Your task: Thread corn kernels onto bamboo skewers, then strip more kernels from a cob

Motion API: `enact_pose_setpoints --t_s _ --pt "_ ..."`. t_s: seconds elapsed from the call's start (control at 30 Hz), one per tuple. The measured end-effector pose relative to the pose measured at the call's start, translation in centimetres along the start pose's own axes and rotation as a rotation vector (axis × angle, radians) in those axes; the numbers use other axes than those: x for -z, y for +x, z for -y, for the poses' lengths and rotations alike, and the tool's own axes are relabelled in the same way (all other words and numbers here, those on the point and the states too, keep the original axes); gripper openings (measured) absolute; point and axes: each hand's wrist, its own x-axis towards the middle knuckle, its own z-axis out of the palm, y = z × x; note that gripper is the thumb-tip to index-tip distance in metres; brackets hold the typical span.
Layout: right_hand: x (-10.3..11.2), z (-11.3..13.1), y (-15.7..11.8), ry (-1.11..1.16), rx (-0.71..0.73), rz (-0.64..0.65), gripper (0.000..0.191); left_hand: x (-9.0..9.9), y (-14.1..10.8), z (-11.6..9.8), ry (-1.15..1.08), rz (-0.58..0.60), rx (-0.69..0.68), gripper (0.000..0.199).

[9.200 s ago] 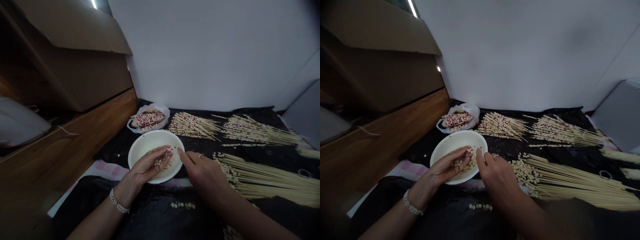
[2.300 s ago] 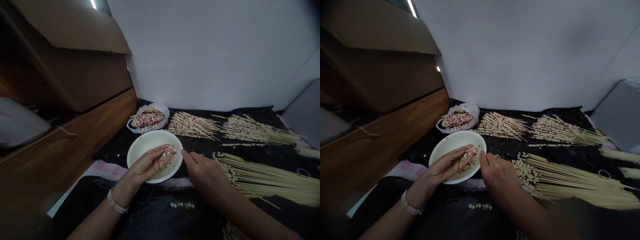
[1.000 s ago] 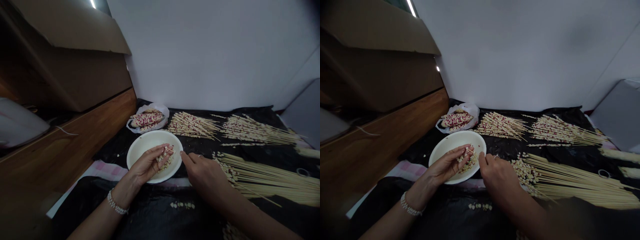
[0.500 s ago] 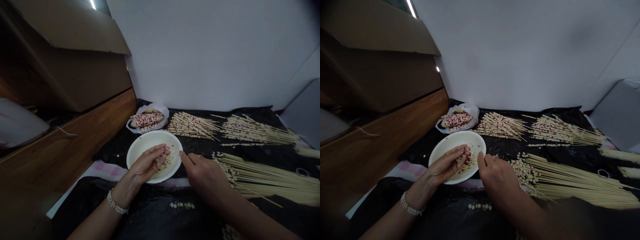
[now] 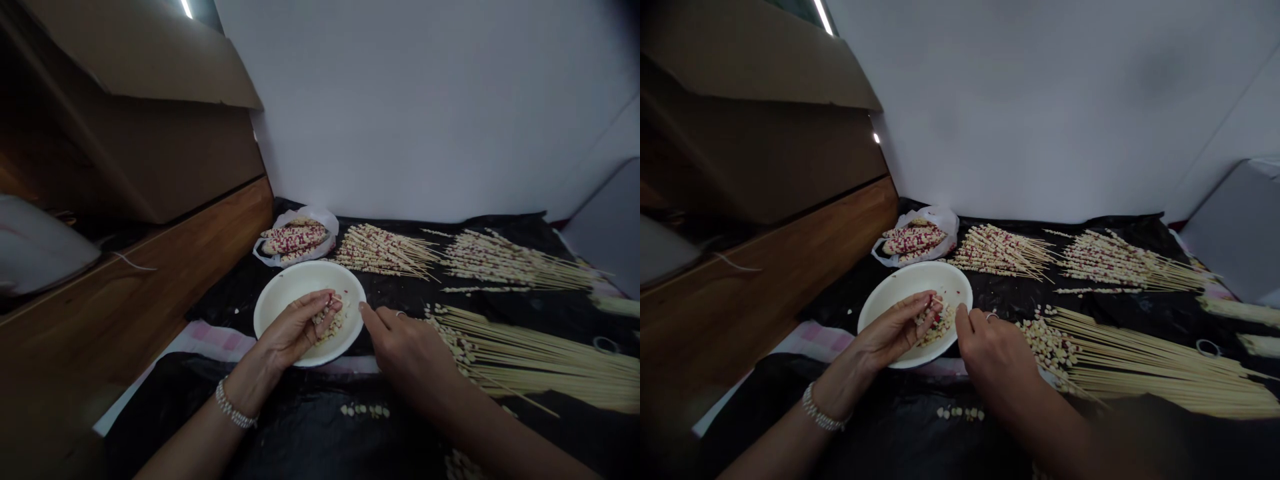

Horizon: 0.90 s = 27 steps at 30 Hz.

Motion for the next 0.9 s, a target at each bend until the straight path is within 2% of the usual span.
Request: enact_pose_setpoints --t_s 0.3,0.5,0.7,0.8,0.9 --pt "0.40 0.26 0.04 0.004 0.024 0.026 0.041 -0.08 -0.10 0.01 0.041 0.050 0.017 0.009" --pt "0.23 0.39 -0.03 0.004 0.028 0.047 0.037 -0.18 -0.32 0.50 0.077 0.176 0.052 0.011" --pt "0.38 -0.24 0.12 -0.021 -0.003 0.068 0.041 -0.27 -0.21 -0.07 -0.088 0.197 0.049 0.025" --pt "0.32 -0.38 0.16 -0.015 0.004 0.040 0.041 0.01 -0.19 -0.05 -0.079 0.222 0.030 0.033" --pt "0.24 -0.38 0.14 -0.010 -0.001 0.050 0.040 0.02 -0.30 0.06 -0.028 0.185 0.015 0.029"
